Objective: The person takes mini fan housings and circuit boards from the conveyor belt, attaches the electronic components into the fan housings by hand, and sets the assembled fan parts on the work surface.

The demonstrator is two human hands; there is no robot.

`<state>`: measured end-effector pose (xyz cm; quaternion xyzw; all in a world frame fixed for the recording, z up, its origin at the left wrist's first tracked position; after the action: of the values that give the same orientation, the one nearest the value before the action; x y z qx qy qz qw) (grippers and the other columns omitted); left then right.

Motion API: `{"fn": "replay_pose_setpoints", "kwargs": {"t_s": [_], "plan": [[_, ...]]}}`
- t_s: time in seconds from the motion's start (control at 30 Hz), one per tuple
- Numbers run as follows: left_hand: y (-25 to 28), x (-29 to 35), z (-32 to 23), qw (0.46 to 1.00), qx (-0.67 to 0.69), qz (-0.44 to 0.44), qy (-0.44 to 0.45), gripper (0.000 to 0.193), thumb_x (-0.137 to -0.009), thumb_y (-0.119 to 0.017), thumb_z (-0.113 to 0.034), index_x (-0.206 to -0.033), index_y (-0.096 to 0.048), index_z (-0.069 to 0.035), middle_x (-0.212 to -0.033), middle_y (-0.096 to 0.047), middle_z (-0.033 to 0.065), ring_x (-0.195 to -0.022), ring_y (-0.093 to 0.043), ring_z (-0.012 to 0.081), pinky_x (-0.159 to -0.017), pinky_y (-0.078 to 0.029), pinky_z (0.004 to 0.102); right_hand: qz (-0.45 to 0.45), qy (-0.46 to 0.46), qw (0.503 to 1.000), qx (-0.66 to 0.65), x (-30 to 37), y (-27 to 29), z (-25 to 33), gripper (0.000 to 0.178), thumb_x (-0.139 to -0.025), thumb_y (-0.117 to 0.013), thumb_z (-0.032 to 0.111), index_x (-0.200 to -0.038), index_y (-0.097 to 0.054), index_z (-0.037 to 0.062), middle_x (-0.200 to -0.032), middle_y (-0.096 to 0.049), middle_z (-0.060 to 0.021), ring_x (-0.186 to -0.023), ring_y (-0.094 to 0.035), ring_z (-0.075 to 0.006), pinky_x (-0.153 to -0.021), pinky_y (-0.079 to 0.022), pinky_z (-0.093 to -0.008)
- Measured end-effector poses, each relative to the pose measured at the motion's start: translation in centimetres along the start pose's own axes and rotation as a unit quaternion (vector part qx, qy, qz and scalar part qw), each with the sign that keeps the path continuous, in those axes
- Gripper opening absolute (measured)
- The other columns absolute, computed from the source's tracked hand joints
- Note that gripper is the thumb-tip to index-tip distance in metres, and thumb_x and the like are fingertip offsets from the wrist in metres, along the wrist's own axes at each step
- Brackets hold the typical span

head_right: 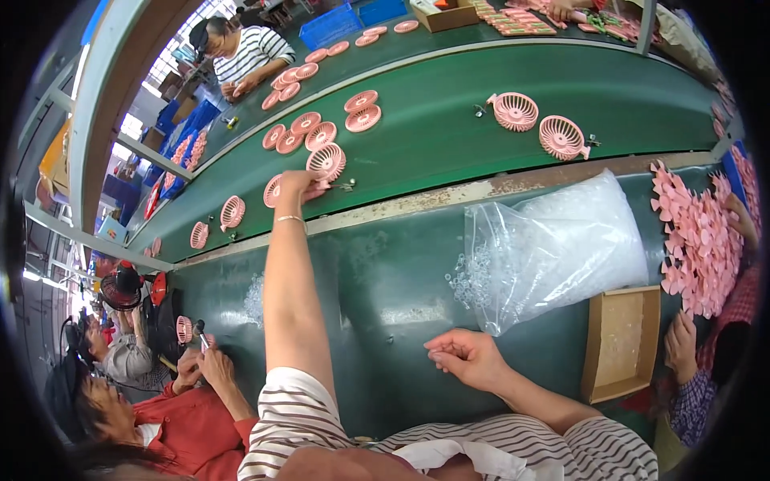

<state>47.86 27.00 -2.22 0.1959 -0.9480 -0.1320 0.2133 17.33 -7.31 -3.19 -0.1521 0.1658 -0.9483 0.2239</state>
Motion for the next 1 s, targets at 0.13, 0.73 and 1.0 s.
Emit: {"fn": "replay_pose_setpoints", "kwargs": {"t_s": [0.13, 0.73, 1.0], "plan": [[0.6, 6.8, 1.7, 0.986, 0.166, 0.003, -0.013, 0.014, -0.076, -0.055, 0.004, -0.087, -0.055, 0.012, -0.079, -0.063, 0.0172, -0.062, -0.065, 0.0236, -0.052, -0.058, 0.033, 0.016, 0.006, 1.0, 0.023, -0.1, -0.5, -0.7, 0.014, -0.083, -0.06, 0.001, -0.096, -0.061, -0.0001, -0.077, -0.062, -0.0029, -0.067, -0.057, -0.0058, -0.059, -0.047, -0.0198], [-1.7, 41.4, 15.8, 0.944, 0.326, -0.045, -0.034, 0.046, -0.088, -0.056, -0.011, -0.119, -0.027, 0.005, -0.089, -0.056, 0.0174, -0.078, -0.064, 0.0278, -0.065, -0.058, 0.0384, 0.004, 0.039, 0.999, 0.027, -0.3, -0.2, 1.1, 0.019, -0.081, -0.062, 0.002, -0.098, -0.06, -0.0043, -0.08, -0.063, -0.0059, -0.065, -0.057, -0.0081, -0.059, -0.047, -0.0202], [2.2, 44.0, 7.2, 0.895, -0.192, -0.147, -0.375, 0.04, -0.069, -0.052, 0.008, -0.104, -0.059, -0.007, -0.114, -0.053, 0.014, -0.107, -0.051, 0.031, -0.087, -0.042, 0.0405, -0.011, 0.029, 0.998, 0.056, -0.5, 0.2, 0.6, 0.016, -0.081, -0.061, 0.003, -0.096, -0.062, -0.0018, -0.074, -0.063, -0.0039, -0.06, -0.056, -0.0056, -0.052, -0.045, -0.0188]]}}
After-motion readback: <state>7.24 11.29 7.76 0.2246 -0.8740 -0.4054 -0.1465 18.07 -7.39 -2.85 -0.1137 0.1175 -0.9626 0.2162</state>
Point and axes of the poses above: each hand's wrist, its own x-axis away from the middle knuckle, its own y-axis out of the back of the hand, z = x × y, the point moved 10 cm from there along -x, towards the middle knuckle
